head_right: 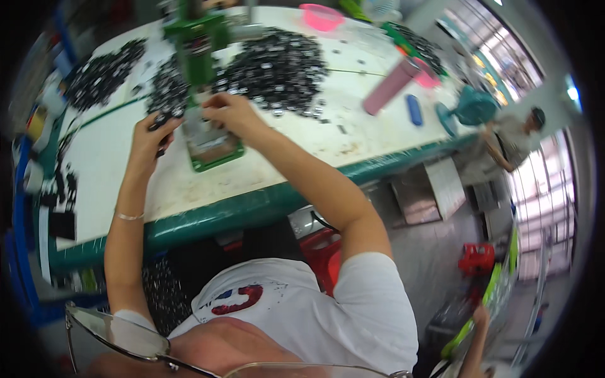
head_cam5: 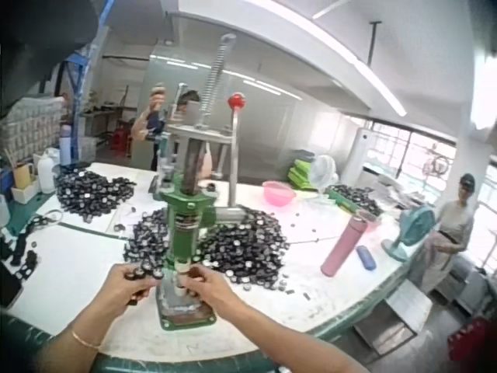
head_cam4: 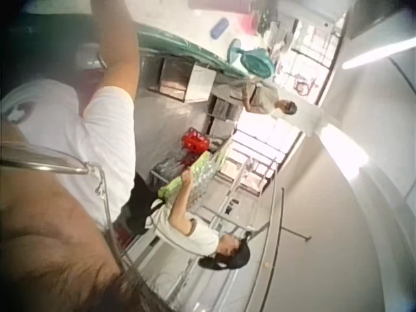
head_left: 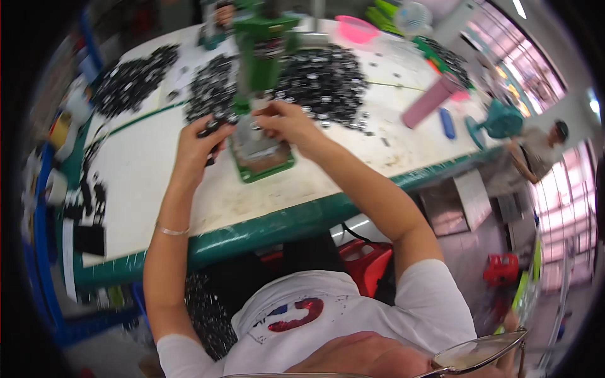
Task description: The person uses a green manual press machine to assemble small metal components. They repeatedly pick up a black circular part and a silver washer, place them into the press die, and pull the lever to press them together. The finished assemblies are placed into a pile on the table.
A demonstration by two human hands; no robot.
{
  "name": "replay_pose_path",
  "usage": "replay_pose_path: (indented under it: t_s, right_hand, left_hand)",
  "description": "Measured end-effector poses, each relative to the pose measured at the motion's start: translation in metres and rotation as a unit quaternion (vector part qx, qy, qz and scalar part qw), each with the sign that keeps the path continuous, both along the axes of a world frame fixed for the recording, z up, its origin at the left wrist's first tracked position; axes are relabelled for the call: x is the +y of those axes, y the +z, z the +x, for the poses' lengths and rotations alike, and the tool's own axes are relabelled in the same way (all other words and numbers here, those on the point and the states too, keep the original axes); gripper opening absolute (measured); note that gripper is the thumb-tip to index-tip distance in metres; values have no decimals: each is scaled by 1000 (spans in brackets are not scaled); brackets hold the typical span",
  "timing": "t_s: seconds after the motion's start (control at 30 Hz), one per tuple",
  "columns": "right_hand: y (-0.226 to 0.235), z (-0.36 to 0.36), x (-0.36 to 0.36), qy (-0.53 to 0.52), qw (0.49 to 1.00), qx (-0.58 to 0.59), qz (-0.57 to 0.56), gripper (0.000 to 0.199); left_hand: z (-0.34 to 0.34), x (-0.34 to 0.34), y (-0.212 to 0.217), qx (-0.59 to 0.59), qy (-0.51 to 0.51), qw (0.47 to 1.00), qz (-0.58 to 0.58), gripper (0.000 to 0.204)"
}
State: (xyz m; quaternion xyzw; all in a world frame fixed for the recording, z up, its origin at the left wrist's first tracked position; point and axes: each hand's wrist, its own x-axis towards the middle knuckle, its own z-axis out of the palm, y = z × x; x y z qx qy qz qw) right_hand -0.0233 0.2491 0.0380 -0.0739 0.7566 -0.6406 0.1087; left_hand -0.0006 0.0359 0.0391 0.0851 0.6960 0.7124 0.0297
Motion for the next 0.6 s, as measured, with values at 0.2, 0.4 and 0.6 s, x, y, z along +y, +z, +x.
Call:
replay_pose_path:
  t_s: [0.2,0.4,0.6]
  right_hand:
    - [-2,-12,15,6,980,-86,-177,32]
    - [13,-27,40,-45,992,-27,-114,38]
    - [90,-57,53,-45,971,123,-200,24]
  left_hand:
    - [-13,33,1,-7,4,1000,9,13]
    - [-16,48,0,-3,-5,999,42,13]
    - [-25,50,-19,28,2,995,97,15]
